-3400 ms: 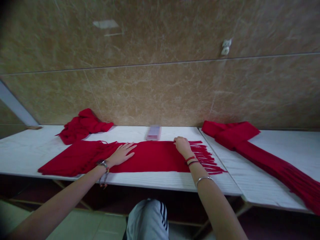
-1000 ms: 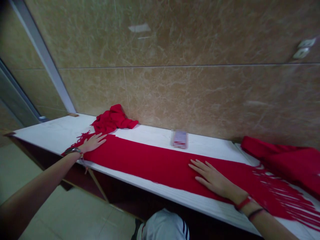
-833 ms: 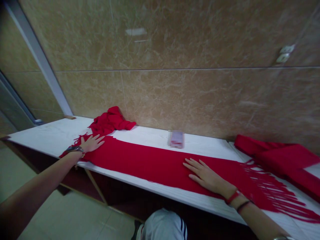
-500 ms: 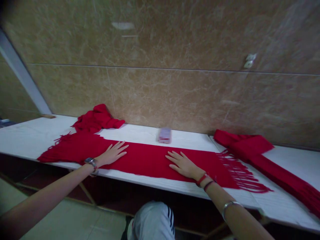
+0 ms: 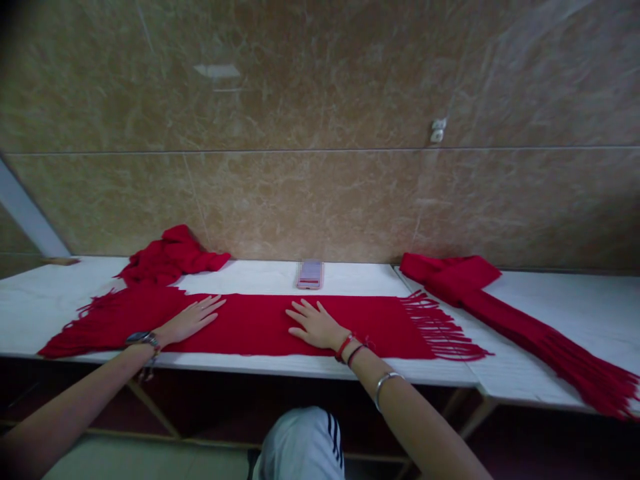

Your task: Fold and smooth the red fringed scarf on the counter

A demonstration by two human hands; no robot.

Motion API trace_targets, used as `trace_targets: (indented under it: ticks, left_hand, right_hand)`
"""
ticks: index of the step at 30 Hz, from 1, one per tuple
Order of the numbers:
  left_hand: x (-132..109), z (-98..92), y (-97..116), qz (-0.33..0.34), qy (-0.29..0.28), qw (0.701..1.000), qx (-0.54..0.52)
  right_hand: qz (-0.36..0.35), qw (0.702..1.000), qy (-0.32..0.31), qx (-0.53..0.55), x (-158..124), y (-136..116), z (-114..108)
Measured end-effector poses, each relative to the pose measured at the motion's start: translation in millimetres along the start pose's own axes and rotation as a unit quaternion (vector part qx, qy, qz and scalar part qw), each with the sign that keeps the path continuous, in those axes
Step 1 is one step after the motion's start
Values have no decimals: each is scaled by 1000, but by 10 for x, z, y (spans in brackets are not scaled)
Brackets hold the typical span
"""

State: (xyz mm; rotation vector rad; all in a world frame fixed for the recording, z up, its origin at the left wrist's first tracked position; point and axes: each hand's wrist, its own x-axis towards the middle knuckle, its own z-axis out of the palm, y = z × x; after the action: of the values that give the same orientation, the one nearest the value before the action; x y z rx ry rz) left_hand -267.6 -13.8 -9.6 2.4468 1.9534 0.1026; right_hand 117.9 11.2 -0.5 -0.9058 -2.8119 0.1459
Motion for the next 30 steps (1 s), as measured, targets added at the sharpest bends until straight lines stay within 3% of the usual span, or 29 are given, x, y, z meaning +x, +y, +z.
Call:
trace_targets:
  ticks: [4,7,10,12,13,15,25,27,29,30]
  left_hand:
    - [-12,-61,85,0,-4,1000,15]
    - [-79,-163,105,-21,59,997,48]
    - [-220,-250,-54,-214,142,966,35]
    - [-330,-259,-231,-339,117,933,5]
    - [-379,-250,-320,-367,93,926,-2]
    - [-449,-215,-473,-371,66,926,0]
    - [-517,-207,-1080,-368,57,928,31]
    - [-435,-203,-1019,-371,61,925,53]
    - [-270,-175,-752,-337,83,935,77]
    - [-165,-150,-551,-279,103,951,81]
  right_hand:
    - [2,1000,0,-10,-93,116,21]
    - [29,999,8,-21,-337,317,-8]
    - [54,998,1,-25,-520,467,-42]
    - [54,998,-5,-26,-553,505,-46]
    - [51,998,-7,-26,-545,507,-41]
    - [44,999,-10,-20,-493,483,-18]
    - [26,999,-12,-22,-134,193,14]
    - [32,999,-23,-29,-27,156,-29]
    - [31,999,-13,-36,132,88,-59]
    - [28,999,0,-38,227,37,-61]
